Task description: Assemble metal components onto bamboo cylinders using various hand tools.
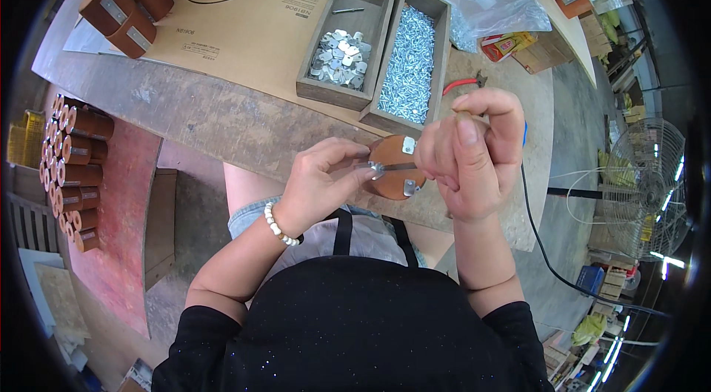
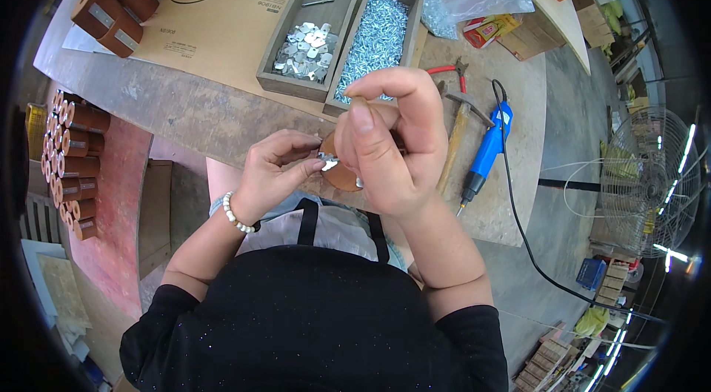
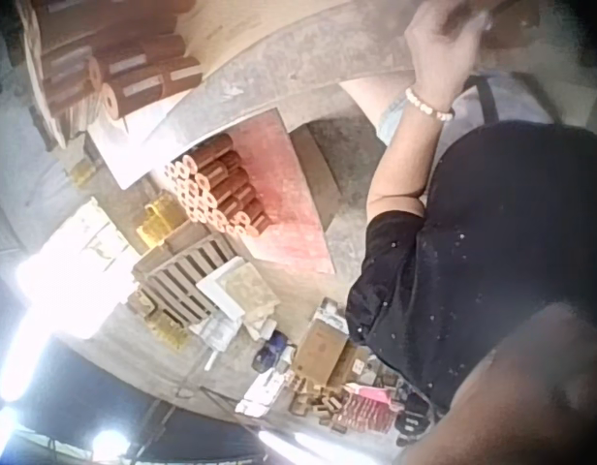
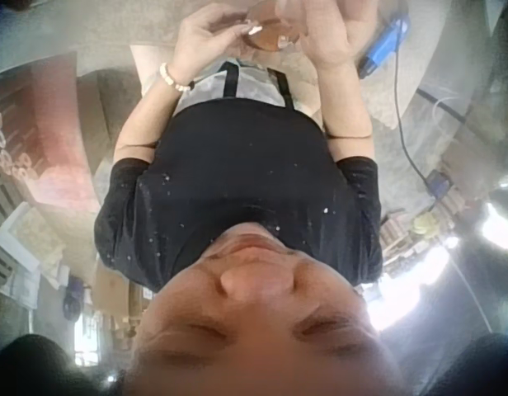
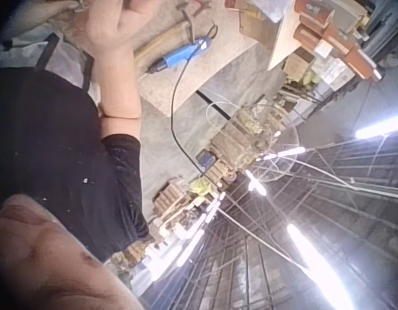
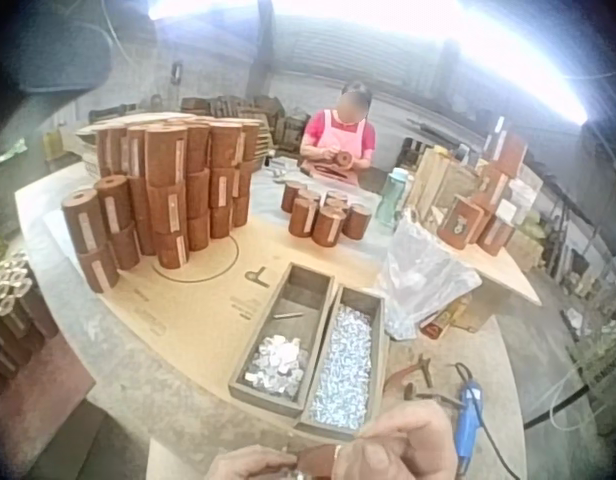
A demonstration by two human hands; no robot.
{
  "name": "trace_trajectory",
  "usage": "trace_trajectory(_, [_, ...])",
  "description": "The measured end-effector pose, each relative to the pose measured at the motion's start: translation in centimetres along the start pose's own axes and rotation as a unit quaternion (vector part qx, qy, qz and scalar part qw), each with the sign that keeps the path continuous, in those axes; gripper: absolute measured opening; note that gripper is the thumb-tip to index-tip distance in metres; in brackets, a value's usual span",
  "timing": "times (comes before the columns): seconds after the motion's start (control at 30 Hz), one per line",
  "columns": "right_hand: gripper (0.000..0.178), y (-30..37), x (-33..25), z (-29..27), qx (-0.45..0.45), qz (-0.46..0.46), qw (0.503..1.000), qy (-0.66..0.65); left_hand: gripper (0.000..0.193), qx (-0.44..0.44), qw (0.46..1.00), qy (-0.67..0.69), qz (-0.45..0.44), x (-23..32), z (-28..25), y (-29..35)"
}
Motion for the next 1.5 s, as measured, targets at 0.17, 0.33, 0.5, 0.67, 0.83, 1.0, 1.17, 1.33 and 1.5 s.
trace_trajectory(0.17, [0.015,0.0,-0.1,-0.2,-0.006,0.005,1.0,-0.002,0.064,0.048,0.992,-0.029,0.112,1.5,0.3,0.0])
trace_trajectory(0.33, [0.018,1.0,-0.6,1.2,0.062,0.026,0.99,0.122,0.082,-0.025,0.993,-0.057,0.1,1.5,1.5,-1.0])
trace_trajectory(0.5, [0.016,0.7,-0.1,0.7,0.013,-0.023,0.996,0.082,0.086,-0.046,0.994,-0.026,0.099,0.2,1.9,-1.3])
trace_trajectory(0.67, [0.018,-0.6,0.4,-1.1,-0.065,0.001,0.989,-0.136,0.086,-0.058,0.991,-0.068,0.102,0.8,1.4,-1.5])
trace_trajectory(0.83, [0.015,-1.3,0.6,-0.9,-0.049,0.11,0.979,-0.166,0.076,-0.076,0.993,-0.017,0.09,0.2,1.0,-1.8])
trace_trajectory(1.0, [0.014,-0.9,0.5,-1.2,-0.05,0.088,0.989,-0.108,0.06,-0.108,0.988,0.107,0.023,0.4,1.0,-1.8])
trace_trajectory(1.17, [0.012,-0.2,-0.1,-1.5,-0.018,0.056,0.986,-0.158,0.053,-0.088,0.99,0.089,0.063,-0.5,0.9,-1.8])
trace_trajectory(1.33, [0.017,0.4,-4.8,-4.7,-0.007,-0.142,0.98,-0.139,0.052,-0.034,0.976,-0.115,0.18,2.2,0.6,-1.4])
trace_trajectory(1.5, [0.02,2.8,-6.7,-6.1,0.028,-0.17,0.98,-0.095,0.047,0.07,0.926,-0.264,0.26,2.3,1.3,0.8])
Point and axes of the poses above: each hand's wrist, its own y-axis away from the middle knuckle, its own z-axis out of the palm, x = y × z, the point moved 4 cm from there along -y, towards the middle knuckle, and after that the axes turned 14 degrees about -y, right-handed, at the moved point
